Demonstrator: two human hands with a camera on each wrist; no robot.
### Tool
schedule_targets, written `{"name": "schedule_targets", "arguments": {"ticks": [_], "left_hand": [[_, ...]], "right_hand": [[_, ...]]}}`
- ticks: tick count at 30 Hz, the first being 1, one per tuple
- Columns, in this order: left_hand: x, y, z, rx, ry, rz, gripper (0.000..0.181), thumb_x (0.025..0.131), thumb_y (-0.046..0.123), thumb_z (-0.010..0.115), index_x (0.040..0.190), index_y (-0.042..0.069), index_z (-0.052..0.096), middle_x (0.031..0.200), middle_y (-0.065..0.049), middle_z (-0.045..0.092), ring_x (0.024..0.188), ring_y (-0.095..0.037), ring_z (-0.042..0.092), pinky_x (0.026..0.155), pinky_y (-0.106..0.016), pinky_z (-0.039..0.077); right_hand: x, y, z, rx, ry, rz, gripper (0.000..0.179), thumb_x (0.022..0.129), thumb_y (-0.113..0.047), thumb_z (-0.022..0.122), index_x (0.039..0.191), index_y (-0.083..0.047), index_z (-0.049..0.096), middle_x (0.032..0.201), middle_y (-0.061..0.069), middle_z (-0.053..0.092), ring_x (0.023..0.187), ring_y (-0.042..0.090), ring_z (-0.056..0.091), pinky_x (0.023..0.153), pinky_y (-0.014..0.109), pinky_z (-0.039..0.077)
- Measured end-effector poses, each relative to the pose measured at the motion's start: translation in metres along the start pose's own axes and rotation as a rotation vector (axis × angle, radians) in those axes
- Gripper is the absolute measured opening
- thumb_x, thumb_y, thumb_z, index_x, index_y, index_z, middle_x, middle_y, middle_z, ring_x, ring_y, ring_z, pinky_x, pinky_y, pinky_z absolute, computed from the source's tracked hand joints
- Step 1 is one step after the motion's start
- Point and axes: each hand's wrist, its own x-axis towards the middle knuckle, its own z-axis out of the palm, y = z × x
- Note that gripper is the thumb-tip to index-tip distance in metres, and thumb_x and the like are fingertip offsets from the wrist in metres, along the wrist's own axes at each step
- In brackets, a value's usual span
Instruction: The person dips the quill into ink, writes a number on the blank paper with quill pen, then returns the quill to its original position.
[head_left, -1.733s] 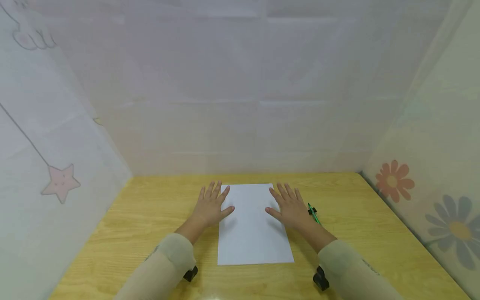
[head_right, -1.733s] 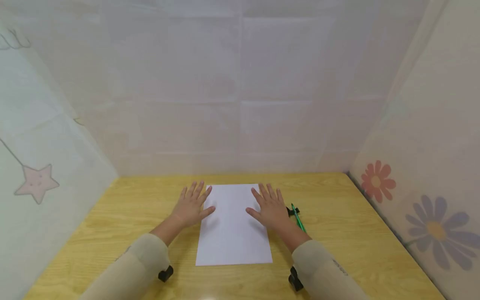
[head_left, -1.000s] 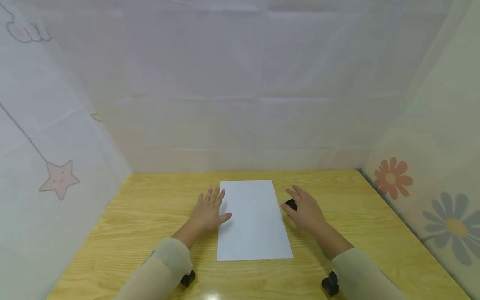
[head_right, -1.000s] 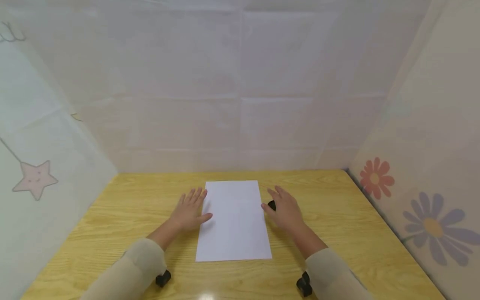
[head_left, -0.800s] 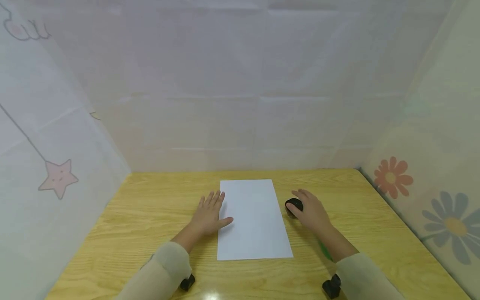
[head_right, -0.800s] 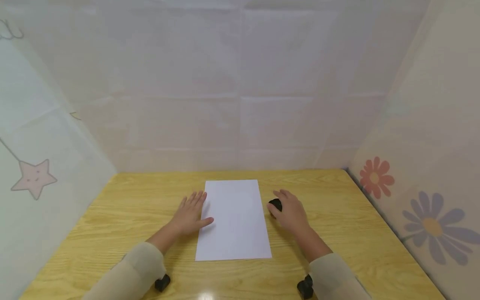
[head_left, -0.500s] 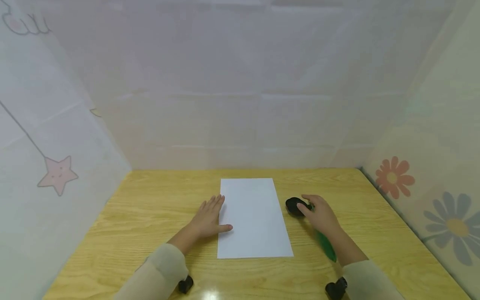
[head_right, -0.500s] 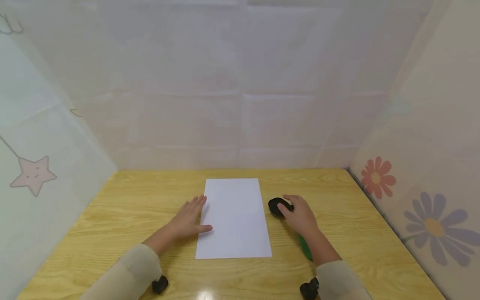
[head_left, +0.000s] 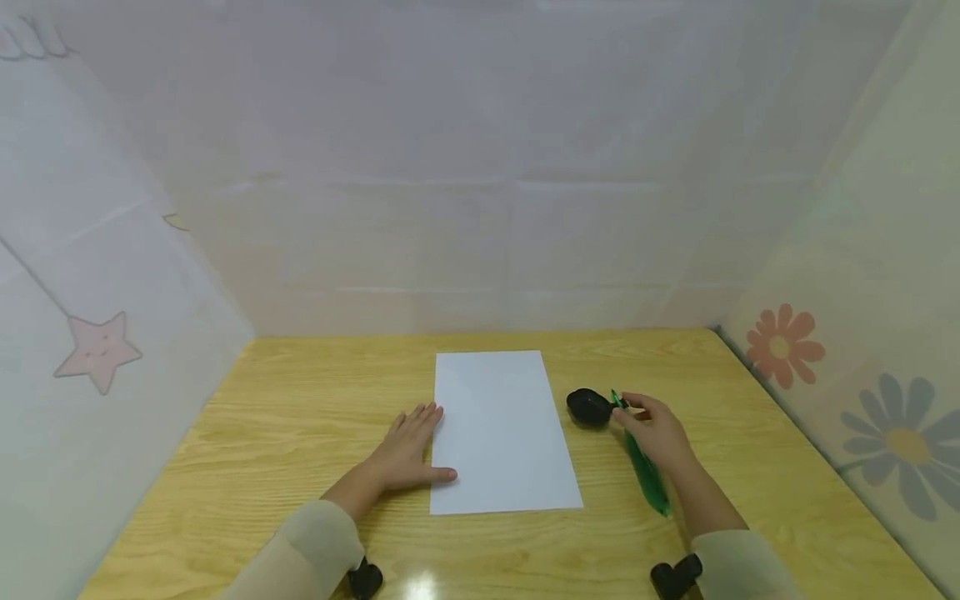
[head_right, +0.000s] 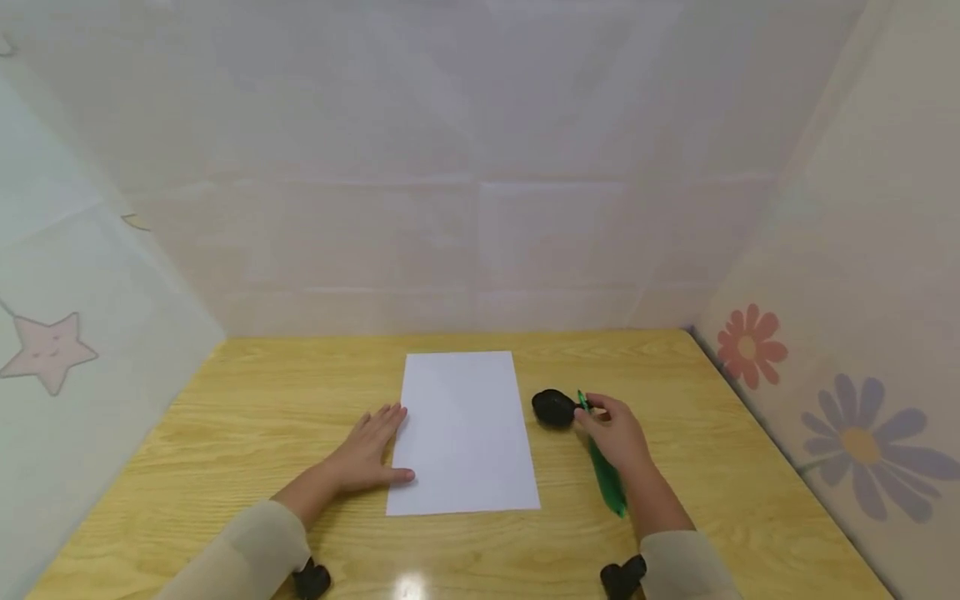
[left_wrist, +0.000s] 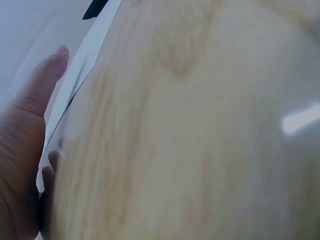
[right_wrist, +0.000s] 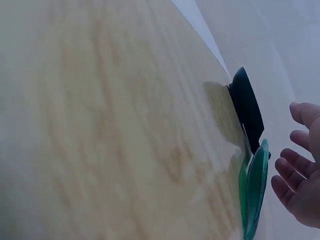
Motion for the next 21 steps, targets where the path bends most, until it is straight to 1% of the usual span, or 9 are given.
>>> {"name": "schedule_targets", "arguments": {"ticks": [3, 7, 11, 17, 21], "left_hand": [[-0.002, -0.003, 0.003, 0.027, 0.011, 0.011, 0.109, 0.079, 0.069, 0.065, 0.156, 0.003, 0.022, 0.163, -0.015, 0.02, 0.153, -0.034, 0.013, 0.123, -0.057, 0.007], [-0.005, -0.003, 0.003, 0.037, 0.011, 0.013, 0.109, 0.078, 0.069, 0.066, 0.155, 0.004, 0.024, 0.163, -0.015, 0.02, 0.153, -0.034, 0.014, 0.123, -0.057, 0.006], [-0.004, -0.004, 0.004, 0.053, 0.004, 0.006, 0.109, 0.078, 0.07, 0.066, 0.155, 0.006, 0.025, 0.163, -0.014, 0.02, 0.153, -0.032, 0.014, 0.124, -0.056, 0.005], [-0.002, -0.003, 0.004, 0.066, 0.0, 0.01, 0.108, 0.078, 0.071, 0.065, 0.156, 0.007, 0.025, 0.163, -0.013, 0.021, 0.153, -0.032, 0.015, 0.124, -0.055, 0.005], [-0.001, -0.001, 0.004, 0.069, 0.003, 0.013, 0.108, 0.078, 0.07, 0.065, 0.155, 0.007, 0.026, 0.163, -0.013, 0.021, 0.153, -0.032, 0.015, 0.124, -0.055, 0.006]], "right_hand": [[0.002, 0.005, 0.002, 0.024, -0.002, 0.023, 0.064, 0.099, -0.042, 0.055, 0.148, -0.003, 0.041, 0.149, 0.025, 0.039, 0.121, 0.037, 0.05, 0.084, 0.043, 0.054], [0.005, 0.012, 0.006, 0.054, 0.0, 0.047, 0.066, 0.097, -0.044, 0.058, 0.146, -0.003, 0.043, 0.147, 0.027, 0.042, 0.117, 0.036, 0.054, 0.079, 0.035, 0.054], [0.009, 0.019, 0.009, 0.047, 0.018, 0.054, 0.066, 0.096, -0.045, 0.06, 0.145, -0.003, 0.046, 0.142, 0.026, 0.049, 0.111, 0.031, 0.058, 0.074, 0.027, 0.051], [0.009, 0.026, 0.011, 0.018, 0.05, 0.029, 0.062, 0.096, -0.04, 0.062, 0.142, -0.001, 0.049, 0.131, 0.024, 0.058, 0.099, 0.022, 0.061, 0.07, 0.024, 0.05], [0.009, 0.029, 0.012, 0.001, 0.067, 0.02, 0.06, 0.096, -0.038, 0.063, 0.141, -0.001, 0.05, 0.127, 0.022, 0.061, 0.099, 0.023, 0.062, 0.071, 0.025, 0.05]]}}
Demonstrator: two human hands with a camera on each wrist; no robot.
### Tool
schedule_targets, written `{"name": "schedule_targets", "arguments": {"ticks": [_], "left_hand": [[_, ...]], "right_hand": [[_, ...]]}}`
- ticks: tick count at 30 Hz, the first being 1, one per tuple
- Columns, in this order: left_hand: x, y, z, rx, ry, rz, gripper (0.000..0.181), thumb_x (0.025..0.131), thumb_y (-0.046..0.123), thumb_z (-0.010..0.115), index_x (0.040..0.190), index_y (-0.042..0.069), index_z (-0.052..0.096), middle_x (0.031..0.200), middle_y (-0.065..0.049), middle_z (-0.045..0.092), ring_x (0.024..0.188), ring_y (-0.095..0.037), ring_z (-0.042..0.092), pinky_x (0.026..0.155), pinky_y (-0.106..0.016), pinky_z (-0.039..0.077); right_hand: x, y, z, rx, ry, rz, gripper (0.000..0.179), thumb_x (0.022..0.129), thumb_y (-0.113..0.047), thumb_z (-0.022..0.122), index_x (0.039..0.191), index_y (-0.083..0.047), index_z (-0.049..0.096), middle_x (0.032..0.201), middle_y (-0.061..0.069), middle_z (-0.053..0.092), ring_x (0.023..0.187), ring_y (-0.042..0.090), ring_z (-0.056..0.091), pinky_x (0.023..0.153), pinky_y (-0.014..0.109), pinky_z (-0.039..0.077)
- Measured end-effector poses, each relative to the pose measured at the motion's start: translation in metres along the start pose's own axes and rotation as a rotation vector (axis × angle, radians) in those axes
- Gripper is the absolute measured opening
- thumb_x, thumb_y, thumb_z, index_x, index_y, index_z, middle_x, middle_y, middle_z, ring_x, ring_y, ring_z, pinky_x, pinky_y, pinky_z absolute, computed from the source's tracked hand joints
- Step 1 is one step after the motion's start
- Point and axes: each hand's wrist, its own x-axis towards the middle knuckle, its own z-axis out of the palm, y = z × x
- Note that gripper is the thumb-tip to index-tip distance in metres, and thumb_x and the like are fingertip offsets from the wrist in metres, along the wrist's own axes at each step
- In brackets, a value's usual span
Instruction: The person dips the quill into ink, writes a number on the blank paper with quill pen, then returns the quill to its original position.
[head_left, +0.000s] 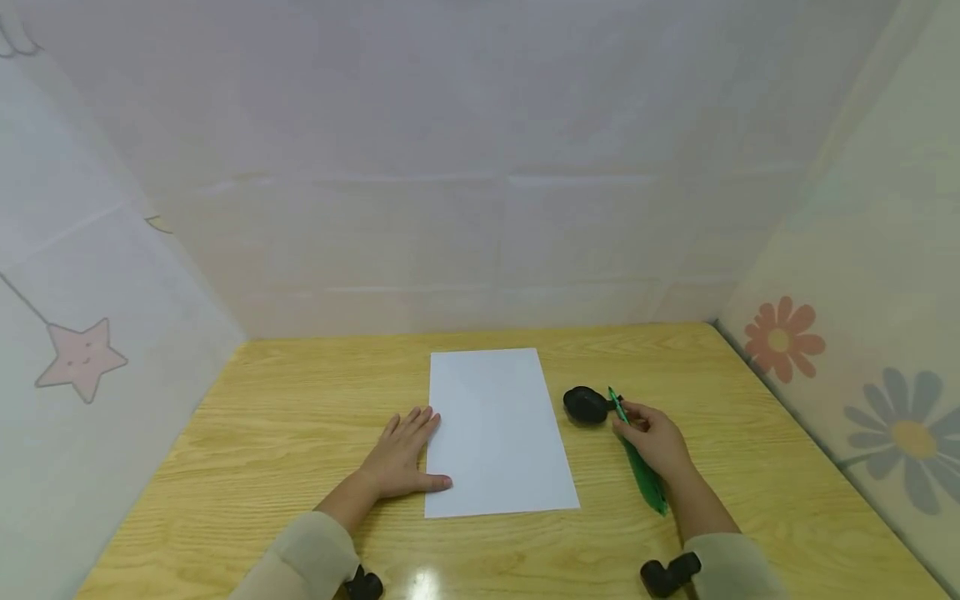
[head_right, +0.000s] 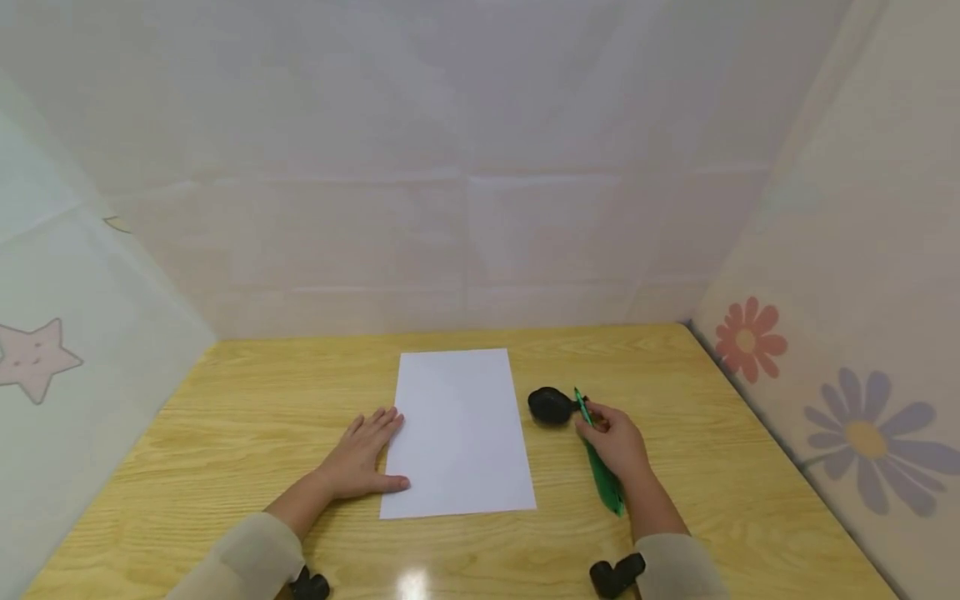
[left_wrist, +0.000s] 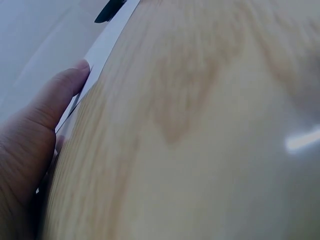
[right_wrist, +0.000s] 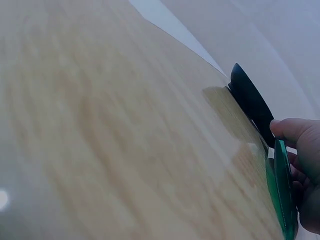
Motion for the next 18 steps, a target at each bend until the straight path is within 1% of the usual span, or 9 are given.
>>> {"name": "schedule_targets", "arguments": {"ticks": [4, 7, 12, 18], "left_hand": [[-0.0008, 0.0017, -0.002, -0.004, 0.005, 0.002, 0.107, 0.078, 0.069, 0.066, 0.155, 0.007, 0.027, 0.163, -0.014, 0.021, 0.153, -0.032, 0.015, 0.124, -0.056, 0.005], [-0.0013, 0.0022, -0.0027, -0.011, 0.006, 0.003, 0.107, 0.077, 0.069, 0.067, 0.155, 0.007, 0.027, 0.163, -0.014, 0.021, 0.153, -0.033, 0.015, 0.123, -0.056, 0.005], [-0.0007, 0.001, -0.0011, -0.003, 0.004, 0.001, 0.107, 0.078, 0.069, 0.066, 0.155, 0.007, 0.027, 0.163, -0.014, 0.021, 0.153, -0.032, 0.015, 0.123, -0.056, 0.006], [-0.0002, 0.0004, 0.0001, 0.01, -0.004, -0.002, 0.106, 0.078, 0.07, 0.066, 0.155, 0.007, 0.027, 0.163, -0.013, 0.02, 0.153, -0.032, 0.014, 0.124, -0.056, 0.005]], "right_hand": [[0.0012, 0.001, 0.0013, -0.019, 0.017, 0.006, 0.057, 0.096, -0.037, 0.062, 0.14, -0.002, 0.052, 0.123, 0.021, 0.063, 0.103, 0.028, 0.061, 0.074, 0.026, 0.049], [0.002, 0.0014, 0.002, -0.029, 0.032, 0.013, 0.053, 0.097, -0.032, 0.061, 0.14, -0.002, 0.053, 0.12, 0.019, 0.064, 0.102, 0.028, 0.061, 0.075, 0.027, 0.048], [0.0025, 0.0008, 0.0021, -0.005, 0.06, 0.035, 0.047, 0.098, -0.027, 0.06, 0.139, -0.004, 0.054, 0.116, 0.016, 0.064, 0.095, 0.02, 0.059, 0.072, 0.024, 0.045], [0.0003, -0.0013, 0.0003, 0.061, 0.092, 0.067, 0.047, 0.099, -0.029, 0.057, 0.14, -0.007, 0.053, 0.118, 0.015, 0.062, 0.09, 0.01, 0.056, 0.071, 0.021, 0.046]]}}
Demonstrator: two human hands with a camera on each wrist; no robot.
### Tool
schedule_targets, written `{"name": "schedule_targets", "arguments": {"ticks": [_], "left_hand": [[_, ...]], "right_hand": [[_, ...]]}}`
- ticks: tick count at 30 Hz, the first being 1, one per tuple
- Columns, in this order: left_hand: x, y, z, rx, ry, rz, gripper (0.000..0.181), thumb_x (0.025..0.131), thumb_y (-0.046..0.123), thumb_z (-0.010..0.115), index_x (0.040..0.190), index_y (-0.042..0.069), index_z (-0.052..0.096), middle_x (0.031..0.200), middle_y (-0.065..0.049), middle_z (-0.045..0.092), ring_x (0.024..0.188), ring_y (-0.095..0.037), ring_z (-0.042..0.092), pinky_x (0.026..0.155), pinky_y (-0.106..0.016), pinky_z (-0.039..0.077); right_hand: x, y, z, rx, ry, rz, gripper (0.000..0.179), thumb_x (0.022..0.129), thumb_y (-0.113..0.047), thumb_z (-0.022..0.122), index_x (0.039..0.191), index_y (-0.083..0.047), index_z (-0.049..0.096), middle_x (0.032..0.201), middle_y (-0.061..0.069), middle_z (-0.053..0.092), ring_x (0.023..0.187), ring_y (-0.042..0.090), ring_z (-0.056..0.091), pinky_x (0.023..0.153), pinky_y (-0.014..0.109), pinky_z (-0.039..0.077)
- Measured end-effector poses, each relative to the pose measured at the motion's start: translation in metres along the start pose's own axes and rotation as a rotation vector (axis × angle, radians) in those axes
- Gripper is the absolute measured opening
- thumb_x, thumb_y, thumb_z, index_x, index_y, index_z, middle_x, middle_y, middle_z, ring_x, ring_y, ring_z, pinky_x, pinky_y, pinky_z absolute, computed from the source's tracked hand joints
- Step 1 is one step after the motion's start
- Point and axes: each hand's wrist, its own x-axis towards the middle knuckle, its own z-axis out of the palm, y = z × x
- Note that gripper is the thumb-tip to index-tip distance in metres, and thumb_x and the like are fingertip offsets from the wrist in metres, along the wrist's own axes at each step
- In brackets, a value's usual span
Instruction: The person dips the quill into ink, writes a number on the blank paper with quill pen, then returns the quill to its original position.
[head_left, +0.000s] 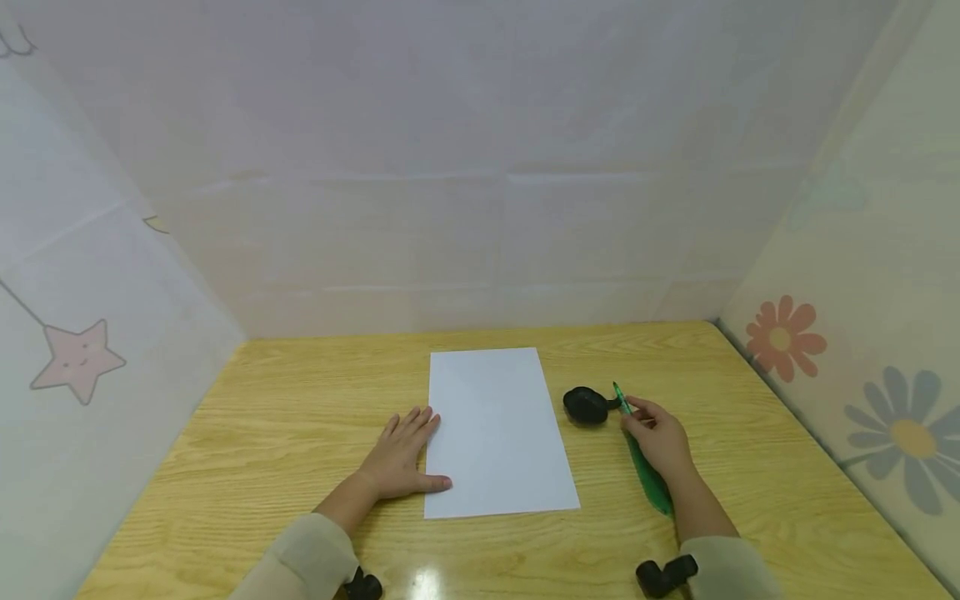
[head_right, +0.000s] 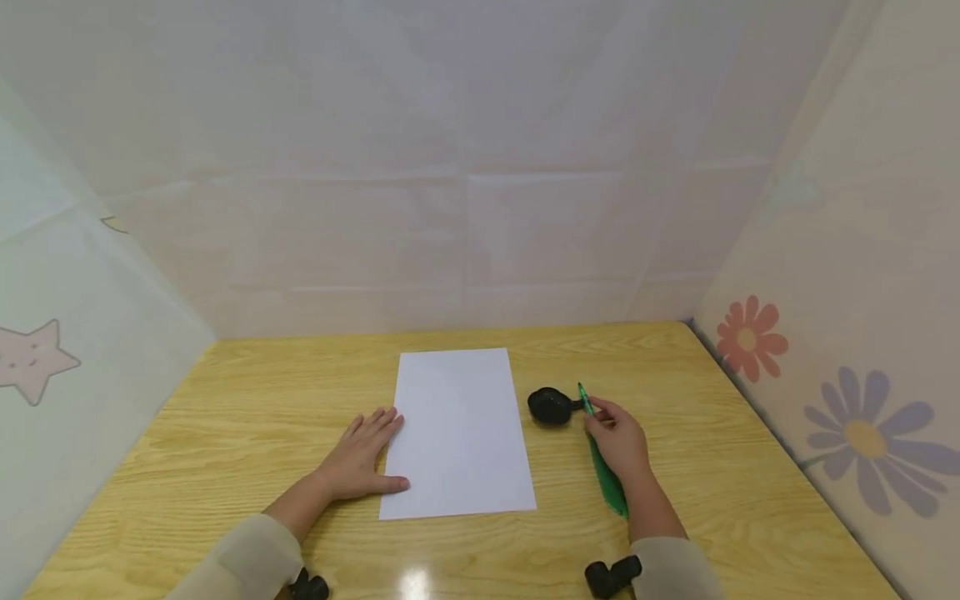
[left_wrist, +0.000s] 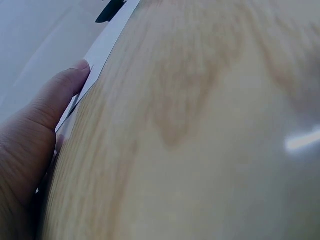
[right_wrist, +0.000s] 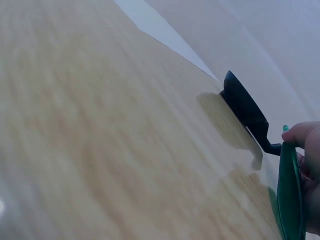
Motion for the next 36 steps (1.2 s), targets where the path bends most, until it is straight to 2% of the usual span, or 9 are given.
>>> {"name": "schedule_targets", "arguments": {"ticks": [8, 15, 18, 26, 29, 33, 34, 36], "left_hand": [[-0.001, 0.001, -0.001, -0.006, 0.003, 0.003, 0.105, 0.078, 0.069, 0.066, 0.155, 0.008, 0.028, 0.163, -0.013, 0.021, 0.153, -0.032, 0.014, 0.123, -0.056, 0.006], [-0.001, 0.001, 0.0, -0.003, 0.005, 0.004, 0.105, 0.078, 0.069, 0.065, 0.155, 0.008, 0.029, 0.163, -0.013, 0.021, 0.153, -0.032, 0.014, 0.123, -0.056, 0.006], [-0.001, 0.001, 0.0, -0.001, 0.005, 0.004, 0.105, 0.078, 0.07, 0.065, 0.155, 0.008, 0.029, 0.163, -0.013, 0.021, 0.153, -0.032, 0.014, 0.123, -0.056, 0.006], [-0.002, 0.002, -0.001, -0.005, 0.002, 0.005, 0.104, 0.079, 0.069, 0.065, 0.155, 0.007, 0.029, 0.163, -0.013, 0.02, 0.153, -0.032, 0.014, 0.123, -0.056, 0.006], [-0.003, 0.003, -0.002, -0.014, 0.005, 0.004, 0.104, 0.079, 0.068, 0.066, 0.154, 0.007, 0.03, 0.163, -0.014, 0.021, 0.153, -0.033, 0.015, 0.123, -0.056, 0.006], [-0.003, 0.004, -0.003, -0.01, 0.007, 0.004, 0.103, 0.079, 0.068, 0.066, 0.154, 0.007, 0.031, 0.163, -0.014, 0.022, 0.152, -0.033, 0.015, 0.123, -0.056, 0.006], [-0.003, 0.004, -0.003, -0.008, 0.008, 0.004, 0.103, 0.079, 0.068, 0.066, 0.154, 0.007, 0.031, 0.163, -0.014, 0.022, 0.152, -0.033, 0.015, 0.123, -0.056, 0.006], [-0.003, 0.003, -0.002, -0.011, 0.013, 0.006, 0.103, 0.078, 0.068, 0.066, 0.154, 0.007, 0.031, 0.163, -0.014, 0.022, 0.153, -0.033, 0.015, 0.123, -0.056, 0.006]], "right_hand": [[-0.002, -0.007, 0.002, 0.103, 0.038, 0.032, 0.046, 0.099, -0.03, 0.057, 0.14, -0.009, 0.053, 0.116, 0.012, 0.064, 0.082, -0.006, 0.052, 0.071, 0.016, 0.047], [-0.005, -0.019, 0.007, 0.226, 0.047, 0.065, 0.046, 0.099, -0.025, 0.059, 0.142, -0.012, 0.052, 0.102, -0.008, 0.065, 0.083, -0.008, 0.053, 0.074, 0.013, 0.047], [-0.007, -0.026, 0.009, 0.247, 0.047, 0.052, 0.045, 0.098, -0.022, 0.059, 0.142, -0.011, 0.052, 0.099, -0.012, 0.063, 0.084, -0.007, 0.053, 0.073, 0.014, 0.046], [-0.01, -0.038, 0.016, 0.257, 0.004, -0.02, 0.043, 0.1, -0.019, 0.055, 0.142, -0.009, 0.051, 0.103, -0.004, 0.059, 0.086, -0.004, 0.05, 0.073, 0.016, 0.045], [-0.011, -0.039, 0.016, 0.252, -0.021, -0.056, 0.042, 0.103, -0.018, 0.048, 0.144, -0.009, 0.049, 0.105, 0.0, 0.057, 0.084, -0.007, 0.05, 0.067, 0.017, 0.043], [-0.014, -0.041, 0.016, 0.303, -0.064, -0.074, 0.043, 0.105, -0.016, 0.04, 0.147, -0.007, 0.045, 0.119, 0.018, 0.056, 0.082, -0.003, 0.057, 0.065, 0.017, 0.047], [-0.014, -0.042, 0.016, 0.318, -0.073, -0.073, 0.043, 0.105, -0.015, 0.039, 0.147, -0.006, 0.043, 0.124, 0.021, 0.054, 0.084, -0.001, 0.06, 0.066, 0.017, 0.049], [-0.014, -0.042, 0.015, 0.354, -0.089, -0.063, 0.044, 0.105, -0.013, 0.038, 0.149, -0.006, 0.041, 0.134, 0.025, 0.051, 0.079, 0.004, 0.061, 0.067, 0.018, 0.052]]}}
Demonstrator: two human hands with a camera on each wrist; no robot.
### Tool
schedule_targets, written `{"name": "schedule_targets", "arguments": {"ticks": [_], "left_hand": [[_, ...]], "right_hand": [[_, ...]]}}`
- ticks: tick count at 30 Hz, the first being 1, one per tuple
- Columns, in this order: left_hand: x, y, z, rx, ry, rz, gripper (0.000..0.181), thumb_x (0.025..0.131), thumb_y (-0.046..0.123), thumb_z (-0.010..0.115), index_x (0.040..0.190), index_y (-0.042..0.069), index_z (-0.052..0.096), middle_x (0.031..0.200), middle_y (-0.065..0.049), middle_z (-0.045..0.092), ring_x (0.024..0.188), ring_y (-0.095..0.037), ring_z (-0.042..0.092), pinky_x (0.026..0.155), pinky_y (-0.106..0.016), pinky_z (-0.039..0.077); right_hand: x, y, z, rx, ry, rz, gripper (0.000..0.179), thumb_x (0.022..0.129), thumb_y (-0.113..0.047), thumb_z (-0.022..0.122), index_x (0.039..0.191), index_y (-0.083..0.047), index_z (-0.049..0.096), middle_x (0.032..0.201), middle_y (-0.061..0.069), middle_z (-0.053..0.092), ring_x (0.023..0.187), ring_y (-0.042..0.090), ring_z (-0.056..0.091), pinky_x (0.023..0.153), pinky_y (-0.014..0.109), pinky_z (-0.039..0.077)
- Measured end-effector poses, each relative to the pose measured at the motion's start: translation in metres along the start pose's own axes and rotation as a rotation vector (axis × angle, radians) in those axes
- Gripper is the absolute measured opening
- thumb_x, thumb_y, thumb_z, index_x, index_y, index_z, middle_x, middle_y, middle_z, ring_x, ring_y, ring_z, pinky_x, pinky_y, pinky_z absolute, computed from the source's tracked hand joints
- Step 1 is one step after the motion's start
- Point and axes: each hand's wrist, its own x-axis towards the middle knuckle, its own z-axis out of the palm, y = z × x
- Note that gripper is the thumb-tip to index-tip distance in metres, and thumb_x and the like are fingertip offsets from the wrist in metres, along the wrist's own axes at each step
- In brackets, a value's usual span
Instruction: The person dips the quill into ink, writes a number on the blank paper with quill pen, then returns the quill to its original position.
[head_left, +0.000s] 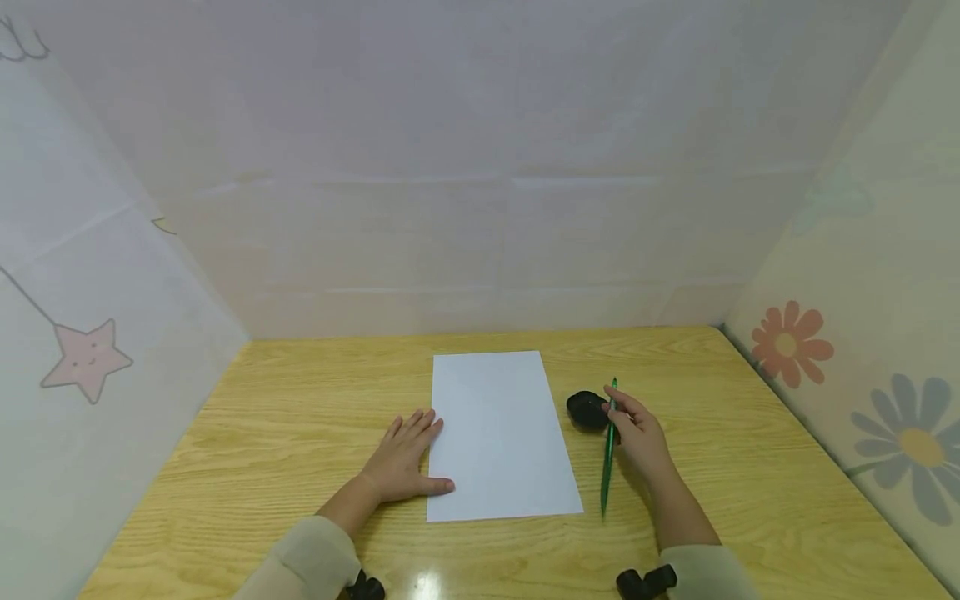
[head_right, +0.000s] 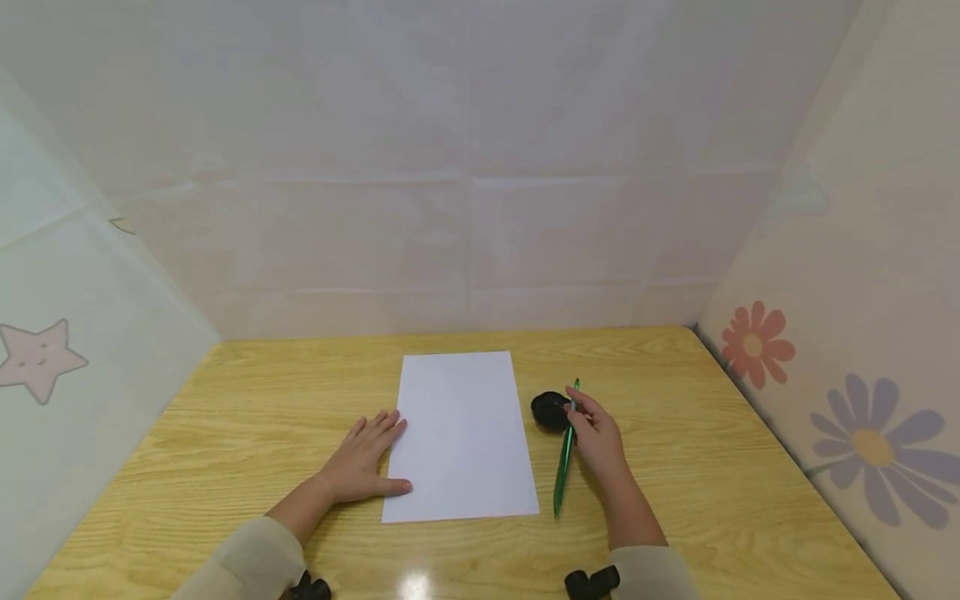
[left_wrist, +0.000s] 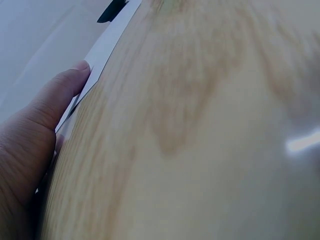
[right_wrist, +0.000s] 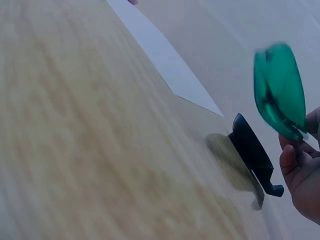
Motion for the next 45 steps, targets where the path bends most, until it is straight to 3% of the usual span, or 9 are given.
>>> {"name": "schedule_targets", "arguments": {"ticks": [8, 10, 13, 17, 21, 27, 34, 39, 45], "left_hand": [[0.0008, -0.0016, 0.0019, 0.007, 0.003, 0.006, 0.103, 0.079, 0.069, 0.065, 0.153, 0.007, 0.032, 0.163, -0.014, 0.022, 0.152, -0.034, 0.016, 0.123, -0.057, 0.007], [0.001, -0.0021, 0.0022, 0.015, 0.001, 0.007, 0.103, 0.079, 0.069, 0.064, 0.154, 0.007, 0.031, 0.163, -0.014, 0.022, 0.152, -0.033, 0.016, 0.123, -0.056, 0.007], [0.0019, -0.0031, 0.0031, 0.024, 0.001, 0.008, 0.102, 0.079, 0.07, 0.063, 0.154, 0.008, 0.031, 0.163, -0.014, 0.022, 0.152, -0.033, 0.016, 0.123, -0.056, 0.008], [0.0021, -0.004, 0.0037, 0.028, 0.0, 0.006, 0.103, 0.079, 0.071, 0.063, 0.154, 0.008, 0.031, 0.163, -0.013, 0.022, 0.152, -0.032, 0.016, 0.123, -0.056, 0.007], [0.0013, -0.0047, 0.0041, 0.016, 0.006, 0.011, 0.103, 0.079, 0.071, 0.063, 0.154, 0.007, 0.031, 0.163, -0.013, 0.023, 0.152, -0.033, 0.016, 0.123, -0.056, 0.007], [0.0005, -0.0047, 0.0039, 0.003, 0.014, 0.022, 0.104, 0.078, 0.071, 0.064, 0.154, 0.007, 0.031, 0.163, -0.014, 0.023, 0.152, -0.034, 0.016, 0.123, -0.057, 0.007], [0.0005, -0.0023, 0.0023, -0.01, 0.005, 0.01, 0.102, 0.079, 0.069, 0.065, 0.154, 0.008, 0.031, 0.163, -0.013, 0.022, 0.152, -0.033, 0.015, 0.123, -0.057, 0.006], [0.0006, -0.0018, 0.0017, -0.005, 0.001, 0.006, 0.102, 0.08, 0.068, 0.065, 0.154, 0.008, 0.031, 0.163, -0.013, 0.021, 0.153, -0.033, 0.015, 0.123, -0.057, 0.006], [0.0009, -0.0029, 0.0027, 0.002, 0.0, 0.005, 0.102, 0.079, 0.068, 0.065, 0.154, 0.009, 0.031, 0.163, -0.012, 0.022, 0.153, -0.032, 0.015, 0.123, -0.057, 0.007]], "right_hand": [[-0.0021, 0.0009, -0.0006, 0.087, -0.033, -0.052, 0.047, 0.106, -0.015, 0.039, 0.151, -0.003, 0.034, 0.14, 0.021, 0.047, 0.079, 0.007, 0.064, 0.069, 0.019, 0.053], [-0.0024, 0.0023, -0.0005, 0.111, -0.035, -0.079, 0.048, 0.106, -0.018, 0.039, 0.151, -0.002, 0.033, 0.137, 0.015, 0.051, 0.081, 0.005, 0.064, 0.071, 0.019, 0.054], [-0.0023, 0.0041, -0.0004, 0.143, -0.039, -0.108, 0.048, 0.107, -0.02, 0.037, 0.152, -0.002, 0.032, 0.128, -0.007, 0.056, 0.083, 0.002, 0.066, 0.073, 0.018, 0.054], [-0.0017, 0.0042, 0.0001, 0.178, -0.038, -0.107, 0.047, 0.106, -0.011, 0.032, 0.152, -0.002, 0.032, 0.117, -0.025, 0.057, 0.085, 0.0, 0.067, 0.075, 0.018, 0.055], [-0.0019, 0.0016, 0.0003, 0.173, -0.016, -0.079, 0.049, 0.103, -0.003, 0.03, 0.152, -0.006, 0.034, 0.121, -0.021, 0.058, 0.086, -0.001, 0.068, 0.077, 0.019, 0.056], [-0.001, 0.0009, -0.001, 0.129, 0.029, -0.024, 0.047, 0.105, -0.01, 0.041, 0.152, -0.012, 0.037, 0.138, -0.005, 0.055, 0.087, -0.004, 0.067, 0.077, 0.019, 0.056], [0.0007, 0.0068, -0.0016, 0.182, 0.059, -0.034, 0.048, 0.1, -0.008, 0.052, 0.148, -0.008, 0.042, 0.114, -0.029, 0.06, 0.086, -0.003, 0.069, 0.073, 0.018, 0.055], [0.0005, 0.0061, -0.0004, 0.255, 0.074, -0.048, 0.05, 0.097, -0.009, 0.06, 0.145, -0.009, 0.046, 0.111, -0.026, 0.064, 0.088, -0.002, 0.069, 0.073, 0.016, 0.054], [-0.004, -0.0019, 0.0024, 0.397, 0.098, -0.076, 0.033, 0.095, -0.01, 0.064, 0.119, -0.032, 0.065, 0.104, -0.019, 0.071, 0.083, 0.001, 0.07, 0.075, 0.016, 0.056]]}}
